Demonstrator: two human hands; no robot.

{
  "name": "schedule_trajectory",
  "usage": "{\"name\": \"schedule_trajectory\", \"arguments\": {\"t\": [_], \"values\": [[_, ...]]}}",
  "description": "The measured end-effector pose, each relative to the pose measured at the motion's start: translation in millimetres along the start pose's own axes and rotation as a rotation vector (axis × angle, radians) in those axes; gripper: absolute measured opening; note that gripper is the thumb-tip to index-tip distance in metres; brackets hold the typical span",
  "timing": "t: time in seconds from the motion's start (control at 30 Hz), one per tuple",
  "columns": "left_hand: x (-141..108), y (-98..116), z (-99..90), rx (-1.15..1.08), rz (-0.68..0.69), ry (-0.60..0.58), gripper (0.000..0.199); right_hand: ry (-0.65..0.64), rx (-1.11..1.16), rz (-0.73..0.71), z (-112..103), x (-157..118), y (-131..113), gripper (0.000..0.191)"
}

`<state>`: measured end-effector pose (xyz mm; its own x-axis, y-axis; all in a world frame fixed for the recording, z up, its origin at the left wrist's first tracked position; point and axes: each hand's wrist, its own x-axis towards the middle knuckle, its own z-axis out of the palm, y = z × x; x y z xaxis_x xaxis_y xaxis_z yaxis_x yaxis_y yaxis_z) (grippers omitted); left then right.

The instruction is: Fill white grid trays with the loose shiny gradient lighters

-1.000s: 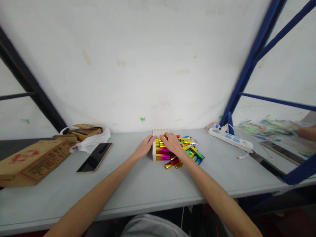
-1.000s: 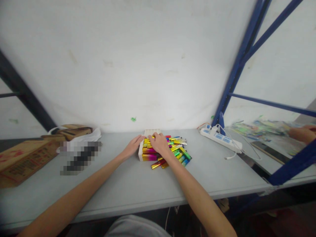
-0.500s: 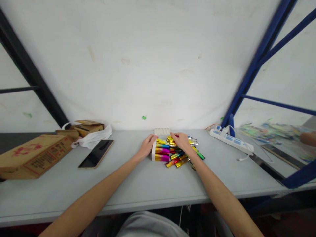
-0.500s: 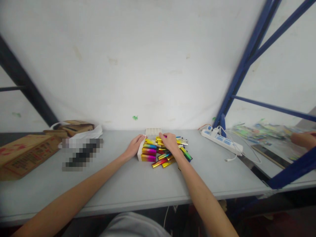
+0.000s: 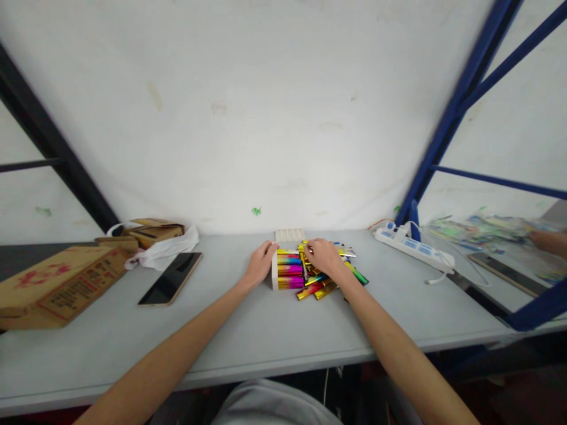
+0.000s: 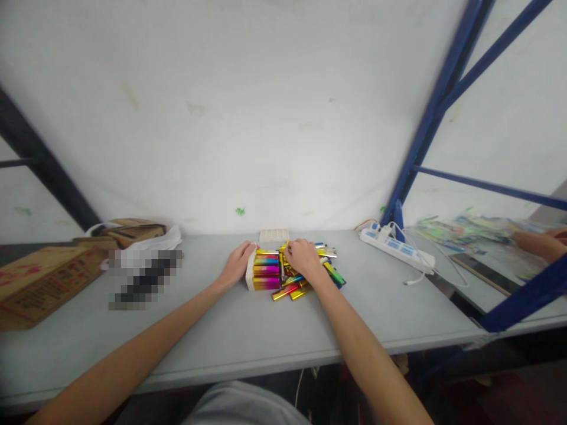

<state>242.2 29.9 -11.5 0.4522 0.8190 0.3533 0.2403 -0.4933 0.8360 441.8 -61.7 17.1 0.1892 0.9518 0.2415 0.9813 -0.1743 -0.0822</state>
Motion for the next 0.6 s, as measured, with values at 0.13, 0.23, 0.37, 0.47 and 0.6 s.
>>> {"name": "schedule_trajectory", "arguments": {"t": [0.13,0.23,0.37,0.47,0.6], "values": [[0.1,-1.5,0.9,-0.005,0.006,0.009,0.04,0.048,0.042,-0.016,-3.2,1.3,2.9,0.035],[0.9,-3.6,2.6,-0.004,0.008,0.014,0.039,0.199,0.167,-0.08,0.6,1.8,-7.5,0.039],[1.8,-7.5,5.0,-0.022,0.032,0.019,0.037,0.27,0.366,-0.255,14.0,-3.1,-41.8,0.043],[2.6,-10.5,5.5,-0.028,0.052,0.038,0.035,0.224,0.327,-0.324,24.0,-8.5,-64.0,0.042],[4.7,-12.6,4.9,-0.01,0.038,0.05,0.035,0.231,0.219,-0.281,27.4,-10.7,-70.4,0.041]]}}
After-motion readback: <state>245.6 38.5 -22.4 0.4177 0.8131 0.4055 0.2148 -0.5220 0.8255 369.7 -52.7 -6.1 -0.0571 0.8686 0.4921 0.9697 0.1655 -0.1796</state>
